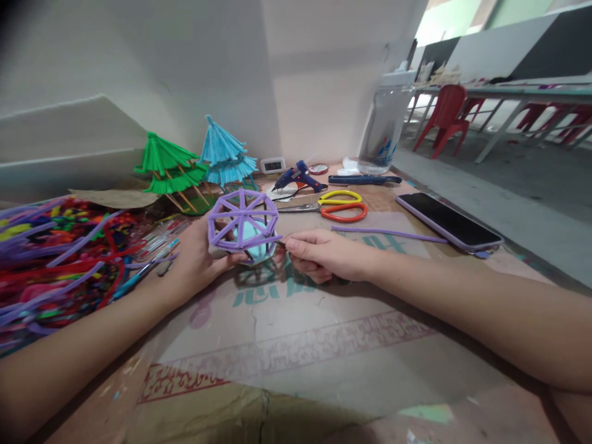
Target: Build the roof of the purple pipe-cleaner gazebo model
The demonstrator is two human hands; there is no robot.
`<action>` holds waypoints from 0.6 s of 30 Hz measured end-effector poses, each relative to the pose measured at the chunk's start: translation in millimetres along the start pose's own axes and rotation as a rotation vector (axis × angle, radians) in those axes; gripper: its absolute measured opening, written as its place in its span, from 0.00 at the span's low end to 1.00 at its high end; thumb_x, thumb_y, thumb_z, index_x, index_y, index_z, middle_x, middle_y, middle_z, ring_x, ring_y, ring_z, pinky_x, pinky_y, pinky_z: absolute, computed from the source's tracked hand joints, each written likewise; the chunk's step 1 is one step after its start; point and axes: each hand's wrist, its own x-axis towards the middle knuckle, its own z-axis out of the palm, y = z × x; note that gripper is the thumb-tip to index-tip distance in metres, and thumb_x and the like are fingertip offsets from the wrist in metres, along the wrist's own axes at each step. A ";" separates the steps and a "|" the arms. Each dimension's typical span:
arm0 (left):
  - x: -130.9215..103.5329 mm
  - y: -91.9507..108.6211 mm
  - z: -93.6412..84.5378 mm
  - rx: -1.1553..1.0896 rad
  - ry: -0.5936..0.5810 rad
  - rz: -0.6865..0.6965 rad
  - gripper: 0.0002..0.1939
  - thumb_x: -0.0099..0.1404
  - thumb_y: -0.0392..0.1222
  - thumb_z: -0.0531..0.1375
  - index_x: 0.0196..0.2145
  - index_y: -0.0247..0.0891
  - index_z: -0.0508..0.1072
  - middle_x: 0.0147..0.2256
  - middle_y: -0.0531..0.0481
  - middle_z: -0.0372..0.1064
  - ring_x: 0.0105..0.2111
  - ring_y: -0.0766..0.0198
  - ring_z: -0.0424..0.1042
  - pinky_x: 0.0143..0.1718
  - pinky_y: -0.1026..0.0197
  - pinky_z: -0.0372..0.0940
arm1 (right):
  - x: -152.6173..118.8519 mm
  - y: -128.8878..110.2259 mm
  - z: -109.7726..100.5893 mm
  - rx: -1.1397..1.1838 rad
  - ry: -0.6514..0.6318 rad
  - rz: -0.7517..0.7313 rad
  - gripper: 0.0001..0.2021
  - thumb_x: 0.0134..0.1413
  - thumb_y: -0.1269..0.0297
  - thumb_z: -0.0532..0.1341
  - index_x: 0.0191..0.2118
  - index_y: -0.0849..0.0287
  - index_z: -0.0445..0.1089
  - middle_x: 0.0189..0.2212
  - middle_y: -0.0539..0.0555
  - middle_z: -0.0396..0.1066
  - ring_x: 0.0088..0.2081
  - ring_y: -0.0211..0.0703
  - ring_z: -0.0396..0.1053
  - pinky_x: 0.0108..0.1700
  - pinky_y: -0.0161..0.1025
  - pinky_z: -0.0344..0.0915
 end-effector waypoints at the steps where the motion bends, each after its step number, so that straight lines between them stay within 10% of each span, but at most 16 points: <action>1: 0.1 0.2 -0.1 0.002 0.002 -0.001 0.30 0.63 0.54 0.69 0.57 0.39 0.67 0.50 0.40 0.74 0.49 0.49 0.75 0.50 0.48 0.72 | -0.1 -0.2 0.7 0.004 0.009 -0.008 0.19 0.67 0.47 0.61 0.44 0.60 0.69 0.20 0.39 0.51 0.16 0.28 0.42 0.15 0.27 0.43; 18: 1.9 3.7 -1.7 -0.041 0.005 -0.026 0.30 0.62 0.50 0.70 0.57 0.40 0.67 0.51 0.40 0.74 0.48 0.51 0.75 0.49 0.50 0.72 | -0.9 0.8 1.3 -0.001 0.021 -0.015 0.19 0.66 0.47 0.61 0.43 0.61 0.70 0.19 0.39 0.52 0.16 0.28 0.42 0.15 0.27 0.44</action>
